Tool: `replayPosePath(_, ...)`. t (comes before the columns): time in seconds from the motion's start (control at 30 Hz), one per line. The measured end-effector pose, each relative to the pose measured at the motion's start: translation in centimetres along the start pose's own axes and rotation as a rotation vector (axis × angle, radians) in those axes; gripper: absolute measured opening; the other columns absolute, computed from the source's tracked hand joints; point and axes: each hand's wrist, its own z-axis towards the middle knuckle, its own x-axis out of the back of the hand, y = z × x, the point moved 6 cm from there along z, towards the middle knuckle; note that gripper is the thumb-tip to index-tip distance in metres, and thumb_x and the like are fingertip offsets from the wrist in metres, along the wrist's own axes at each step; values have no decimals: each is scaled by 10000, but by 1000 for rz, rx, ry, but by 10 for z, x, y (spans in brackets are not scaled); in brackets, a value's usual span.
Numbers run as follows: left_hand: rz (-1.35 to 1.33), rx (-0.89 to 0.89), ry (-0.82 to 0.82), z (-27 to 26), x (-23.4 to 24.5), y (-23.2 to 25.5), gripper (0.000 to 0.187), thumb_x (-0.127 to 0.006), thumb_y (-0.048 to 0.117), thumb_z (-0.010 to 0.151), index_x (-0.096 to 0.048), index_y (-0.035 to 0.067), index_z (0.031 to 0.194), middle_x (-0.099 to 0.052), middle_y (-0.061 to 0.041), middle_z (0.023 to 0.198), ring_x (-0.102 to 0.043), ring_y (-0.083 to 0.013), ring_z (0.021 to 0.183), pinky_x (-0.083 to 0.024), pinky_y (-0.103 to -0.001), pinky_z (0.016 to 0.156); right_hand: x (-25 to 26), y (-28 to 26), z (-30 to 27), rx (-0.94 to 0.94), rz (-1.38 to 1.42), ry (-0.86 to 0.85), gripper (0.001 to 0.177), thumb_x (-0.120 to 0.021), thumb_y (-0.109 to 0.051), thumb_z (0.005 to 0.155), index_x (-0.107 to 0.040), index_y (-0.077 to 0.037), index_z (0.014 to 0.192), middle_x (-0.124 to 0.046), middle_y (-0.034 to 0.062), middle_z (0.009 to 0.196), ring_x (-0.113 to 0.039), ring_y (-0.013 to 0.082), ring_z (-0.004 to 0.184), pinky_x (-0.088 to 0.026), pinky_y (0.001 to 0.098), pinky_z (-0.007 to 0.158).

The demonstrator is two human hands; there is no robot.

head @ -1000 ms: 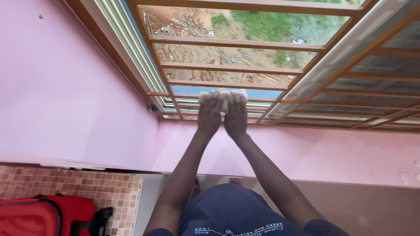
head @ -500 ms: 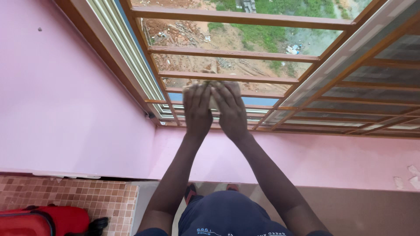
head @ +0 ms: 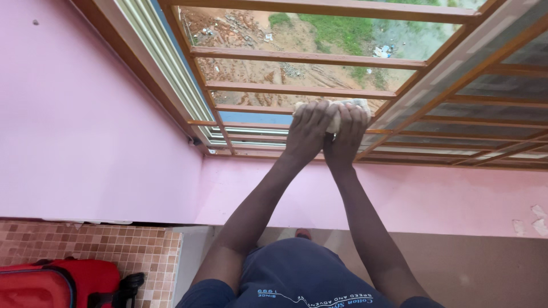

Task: The person cleans the window grill by wiping its bars with a cloth.

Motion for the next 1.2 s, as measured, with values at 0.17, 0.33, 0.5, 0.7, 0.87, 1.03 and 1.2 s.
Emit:
replayPosePath(0.17, 150, 58, 95, -30, 62, -74, 399, -653, 53, 932, -567, 119, 1315, -588, -70, 1287, -569, -262, 1260, -406, -463, 1148, -61, -84, -5, 97, 24, 1, 435, -563, -49, 1029, -478, -10, 1453, -477, 188, 1421, -405, 374, 1430, -366, 524, 1229)
replayPosePath(0.33, 196, 118, 166, -56, 120, -119, 321, -619, 31, 977, -614, 88, 1293, -606, -86, 1286, -569, -288, 1298, -414, -481, 1172, -72, -163, 14, 143, 117, -113, 589, -541, 67, 897, -478, -40, 1473, -488, 172, 1451, -409, 362, 1447, -358, 512, 1246)
replayPosePath(0.5, 33, 245, 161, -47, 176, -122, 380, -540, -26, 1004, -625, 77, 1359, -629, -74, 1362, -571, -276, 1347, -447, -464, 1198, -17, -201, 62, 185, 535, -326, 589, -564, 101, 878, -533, -15, 1454, -550, 167, 1442, -499, 371, 1413, -443, 493, 1204)
replayPosePath(0.7, 33, 94, 278, 8, 155, -102, 382, -574, 20, 1005, -582, 45, 1386, -560, -133, 1410, -509, -331, 1393, -379, -516, 1235, -10, -169, 101, 168, 248, -167, 553, -544, 121, 885, -563, -18, 1420, -566, 171, 1430, -513, 381, 1398, -462, 489, 1215)
replayPosePath(0.87, 90, -7, 118, 32, 86, -64, 536, -632, 115, 898, -469, 59, 1405, -516, -163, 1341, -476, -348, 1294, -327, -558, 1170, 5, -94, 78, 137, 97, -28, 496, -559, 33, 892, -586, -44, 1382, -585, 154, 1364, -543, 371, 1363, -436, 559, 1213)
replayPosePath(1.03, 65, -115, 21, 59, 37, -2, 605, -613, 154, 903, -439, 14, 1466, -487, -183, 1380, -462, -360, 1319, -324, -520, 1181, 29, -29, 73, 50, -106, 86, 330, -664, -140, 1089, -524, -47, 1373, -563, 180, 1364, -513, 392, 1381, -434, 550, 1219)
replayPosePath(1.2, 11, -149, 0, 62, 38, 1, 591, -604, 161, 955, -426, 6, 1498, -496, -175, 1396, -473, -342, 1335, -347, -483, 1190, 23, -18, 65, -106, -122, 105, 349, -624, -190, 1101, -523, -42, 1400, -524, 175, 1432, -458, 413, 1445, -400, 554, 1252)
